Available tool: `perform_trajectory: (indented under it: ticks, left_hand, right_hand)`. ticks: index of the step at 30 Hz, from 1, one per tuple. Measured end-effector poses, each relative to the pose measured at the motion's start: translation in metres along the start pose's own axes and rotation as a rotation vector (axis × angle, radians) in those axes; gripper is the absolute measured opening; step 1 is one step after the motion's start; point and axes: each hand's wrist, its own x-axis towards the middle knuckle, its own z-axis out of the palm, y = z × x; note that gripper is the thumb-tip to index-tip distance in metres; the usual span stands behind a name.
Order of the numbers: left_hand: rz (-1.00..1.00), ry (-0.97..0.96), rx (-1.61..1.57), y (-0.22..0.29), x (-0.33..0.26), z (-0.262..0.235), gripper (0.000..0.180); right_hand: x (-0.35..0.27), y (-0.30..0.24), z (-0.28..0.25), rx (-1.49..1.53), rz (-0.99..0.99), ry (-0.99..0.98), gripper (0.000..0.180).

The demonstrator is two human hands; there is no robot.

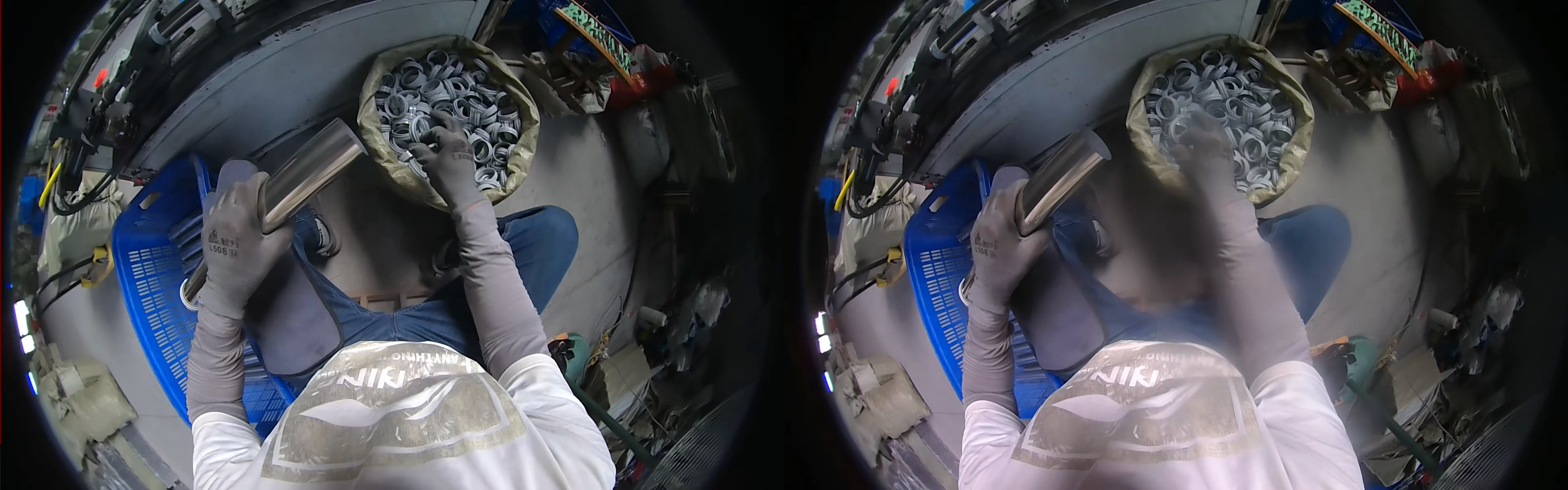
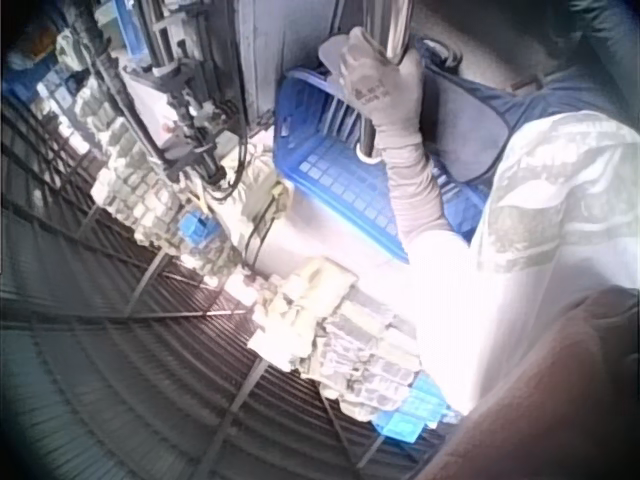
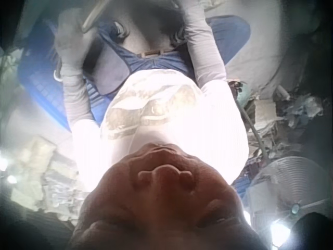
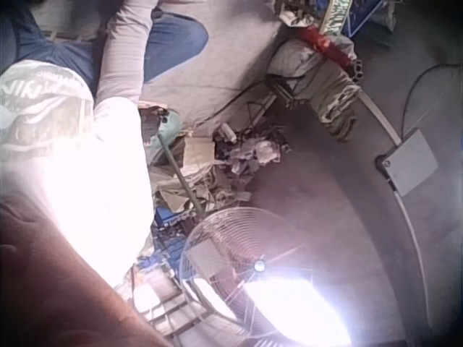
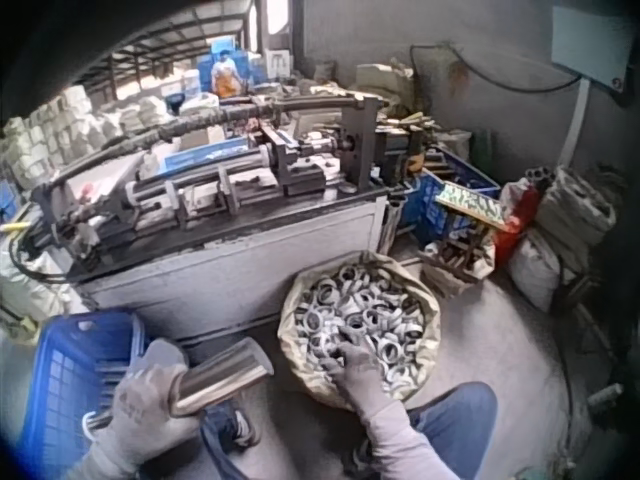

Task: Fitting metal rings onto the ends of long metal tubes in an industrial workshop.

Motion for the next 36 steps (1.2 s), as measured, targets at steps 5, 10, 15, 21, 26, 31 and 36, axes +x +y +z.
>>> perform_trajectory:
  ticks: [5, 10, 15, 21, 26, 31, 36]
  left_hand:
    - [0.008, -0.011, -0.014, -0.001, 0.002, 0.001, 0.054]
    - [-0.033, -0.045, -0.023, -0.006, -0.001, 0.002, 0.056]
    - [0.037, -0.096, -0.015, 0.005, 0.000, 0.000, 0.050]
    - [0.101, -0.125, 0.093, 0.007, 0.000, 0.007, 0.054]
    - [0.110, -0.203, 0.129, 0.008, 0.003, 0.004, 0.052]
    - [0.097, -0.256, 0.152, 0.014, 0.007, 0.005, 0.050]
    - [0.039, -0.267, 0.104, 0.010, 0.003, -0.001, 0.074]
  right_hand:
    - [0.005, -0.064, -0.043, 0.299, -0.207, 0.072, 0.056]
    - [-0.001, -0.097, -0.052, 0.696, -0.029, 0.005, 0.053]
    - [0.005, -0.089, -0.046, 0.551, -0.404, -0.096, 0.035]
    - [-0.007, -0.132, -0.041, 0.943, 0.031, -0.145, 0.030]
    - [-0.003, -0.128, -0.038, 0.367, -0.444, 0.027, 0.029]
    - [-0.009, -0.125, -0.018, 0.294, -0.422, 0.268, 0.021]
    - [-0.005, -0.145, -0.020, 0.920, 0.312, -0.024, 0.034]
